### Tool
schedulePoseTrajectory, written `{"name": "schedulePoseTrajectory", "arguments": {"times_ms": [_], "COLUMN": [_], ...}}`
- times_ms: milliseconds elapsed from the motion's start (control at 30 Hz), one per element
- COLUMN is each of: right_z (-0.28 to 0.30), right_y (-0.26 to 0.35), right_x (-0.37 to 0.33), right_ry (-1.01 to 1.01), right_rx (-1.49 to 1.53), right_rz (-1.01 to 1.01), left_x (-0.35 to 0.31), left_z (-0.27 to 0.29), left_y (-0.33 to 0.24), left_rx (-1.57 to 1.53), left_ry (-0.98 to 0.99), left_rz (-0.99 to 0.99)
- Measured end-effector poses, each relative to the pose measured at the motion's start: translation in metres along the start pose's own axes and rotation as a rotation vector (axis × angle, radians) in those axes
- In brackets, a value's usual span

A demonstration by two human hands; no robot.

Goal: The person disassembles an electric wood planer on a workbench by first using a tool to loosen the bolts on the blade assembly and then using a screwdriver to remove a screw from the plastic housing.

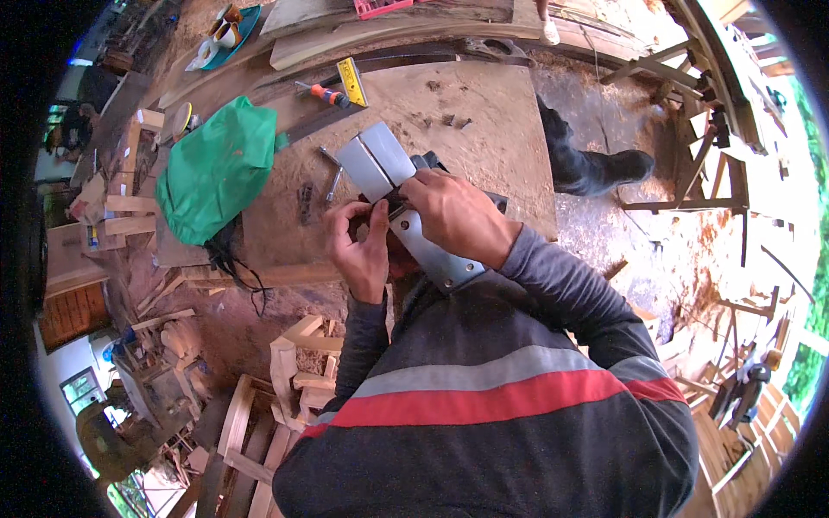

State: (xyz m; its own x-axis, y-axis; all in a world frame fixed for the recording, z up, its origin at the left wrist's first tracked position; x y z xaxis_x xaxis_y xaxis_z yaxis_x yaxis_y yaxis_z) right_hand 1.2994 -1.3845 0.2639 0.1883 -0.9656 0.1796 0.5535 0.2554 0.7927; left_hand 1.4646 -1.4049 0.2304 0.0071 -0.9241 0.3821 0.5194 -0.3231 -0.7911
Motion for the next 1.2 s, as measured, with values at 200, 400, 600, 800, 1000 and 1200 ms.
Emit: {"name": "schedulePoseTrajectory", "arguments": {"times_ms": [200, 400, 600, 800, 1000, 1200], "right_z": [0.0, 0.001, -0.012, -0.003, 0.002, 0.028], "right_y": [0.019, 0.019, 0.017, 0.004, -0.004, -0.054], "right_x": [0.004, 0.007, 0.0, 0.008, 0.008, -0.029], "right_ry": [0.075, 0.214, 0.174, 0.082, 0.081, -0.352], "right_rx": [-0.189, -0.286, -0.245, -0.075, 0.085, 0.579], "right_rz": [0.157, 0.232, 0.236, 0.135, 0.093, -0.387], "left_x": [0.001, 0.004, 0.001, 0.001, 0.002, -0.002], "left_z": [-0.002, 0.001, 0.001, 0.001, 0.002, 0.001], "left_y": [-0.002, -0.005, -0.004, -0.004, -0.012, -0.007], "left_rx": [-0.024, -0.016, -0.043, -0.042, 0.024, 0.052], "left_ry": [-0.001, 0.01, 0.073, 0.079, 0.035, 0.022], "left_rz": [-0.012, -0.026, 0.06, 0.056, -0.043, -0.128]}}
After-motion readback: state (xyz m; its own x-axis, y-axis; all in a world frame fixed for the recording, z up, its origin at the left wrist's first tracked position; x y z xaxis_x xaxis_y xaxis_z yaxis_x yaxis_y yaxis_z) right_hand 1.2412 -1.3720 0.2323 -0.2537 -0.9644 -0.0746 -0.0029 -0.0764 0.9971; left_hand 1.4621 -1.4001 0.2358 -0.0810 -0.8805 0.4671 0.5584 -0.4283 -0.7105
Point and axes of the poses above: each hand's wrist, its own x-axis towards the middle knuckle, its own z-axis out of the back of the hand, y = z × x, the point moved 8 cm from there along x, towards the middle knuckle, and after that the axes turned 9 degrees about x, right-handed, at the moved point
